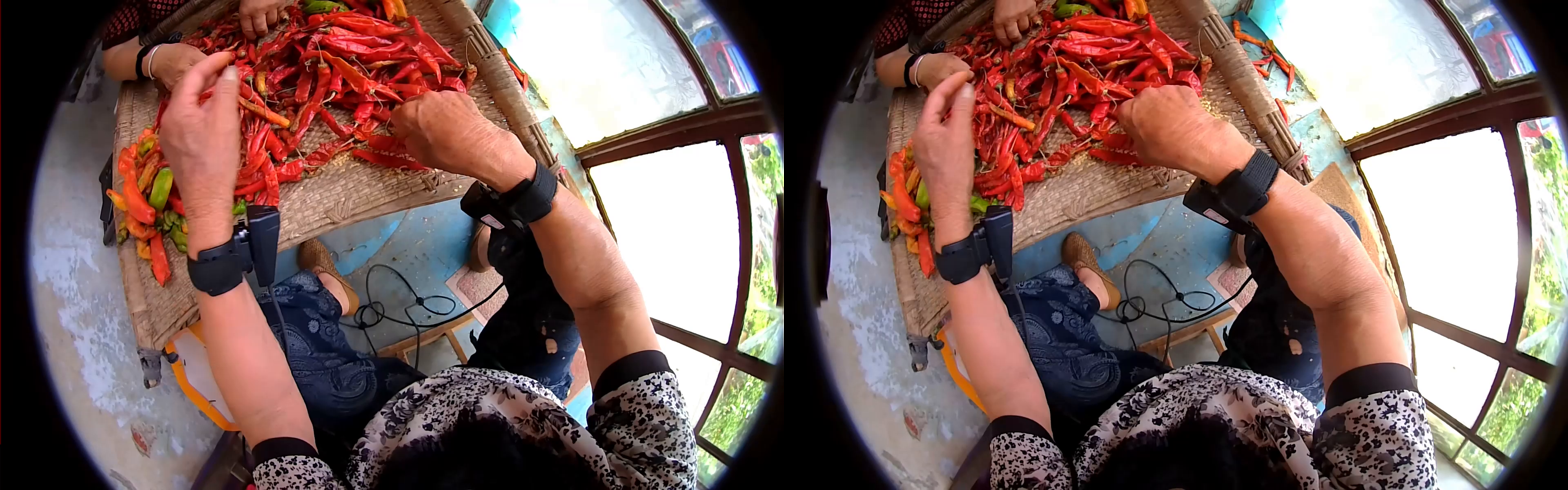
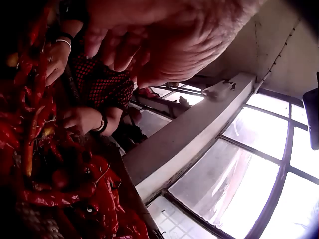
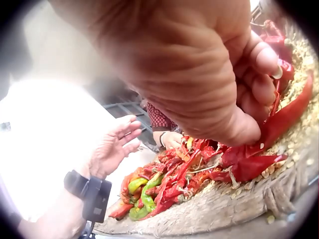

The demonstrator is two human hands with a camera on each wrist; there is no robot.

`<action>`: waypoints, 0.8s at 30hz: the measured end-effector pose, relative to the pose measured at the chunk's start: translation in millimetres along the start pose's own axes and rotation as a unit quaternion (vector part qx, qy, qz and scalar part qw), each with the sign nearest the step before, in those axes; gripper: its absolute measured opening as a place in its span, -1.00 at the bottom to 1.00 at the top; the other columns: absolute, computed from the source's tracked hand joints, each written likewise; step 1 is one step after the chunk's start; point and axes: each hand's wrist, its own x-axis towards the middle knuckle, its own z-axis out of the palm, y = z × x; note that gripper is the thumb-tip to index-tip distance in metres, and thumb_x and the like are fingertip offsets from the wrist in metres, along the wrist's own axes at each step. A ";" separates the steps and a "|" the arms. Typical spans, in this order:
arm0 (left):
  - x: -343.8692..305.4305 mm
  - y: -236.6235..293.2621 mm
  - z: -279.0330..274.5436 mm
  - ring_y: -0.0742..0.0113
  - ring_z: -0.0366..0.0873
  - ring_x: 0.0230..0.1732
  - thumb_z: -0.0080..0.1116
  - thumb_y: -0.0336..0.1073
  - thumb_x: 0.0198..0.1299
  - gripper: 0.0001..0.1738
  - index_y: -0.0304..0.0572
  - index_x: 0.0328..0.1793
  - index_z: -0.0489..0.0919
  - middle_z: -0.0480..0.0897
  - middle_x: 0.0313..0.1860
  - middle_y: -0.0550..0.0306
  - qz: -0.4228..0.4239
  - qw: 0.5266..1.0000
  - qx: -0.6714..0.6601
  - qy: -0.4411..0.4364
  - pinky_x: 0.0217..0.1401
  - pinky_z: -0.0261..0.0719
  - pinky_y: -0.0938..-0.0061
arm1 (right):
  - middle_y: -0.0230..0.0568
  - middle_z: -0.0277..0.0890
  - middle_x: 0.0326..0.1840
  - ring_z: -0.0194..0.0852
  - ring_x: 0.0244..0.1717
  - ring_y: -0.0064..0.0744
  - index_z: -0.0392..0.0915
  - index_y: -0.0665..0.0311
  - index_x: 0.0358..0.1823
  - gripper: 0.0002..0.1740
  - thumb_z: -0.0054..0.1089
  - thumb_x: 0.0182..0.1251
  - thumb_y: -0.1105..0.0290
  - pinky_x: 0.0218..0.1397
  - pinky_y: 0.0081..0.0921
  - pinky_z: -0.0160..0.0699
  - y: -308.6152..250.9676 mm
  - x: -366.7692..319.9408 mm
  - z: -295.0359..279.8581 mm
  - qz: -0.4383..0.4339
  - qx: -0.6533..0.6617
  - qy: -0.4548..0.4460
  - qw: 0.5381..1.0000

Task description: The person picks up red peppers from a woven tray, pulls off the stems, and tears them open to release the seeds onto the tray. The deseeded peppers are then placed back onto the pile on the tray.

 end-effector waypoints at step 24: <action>-23.6 33.5 17.7 -0.12 0.59 -0.35 0.03 -0.21 0.30 -0.77 -0.21 -0.17 0.57 0.61 -0.46 -0.14 0.019 0.971 0.115 -0.211 -0.30 0.50 0.14 | -0.11 0.49 -0.36 0.55 -0.32 -0.09 0.47 0.28 -0.17 -0.69 0.29 0.16 0.27 -0.31 -0.25 0.54 -2.5 -2.4 9.2 -0.058 0.110 0.225 0.966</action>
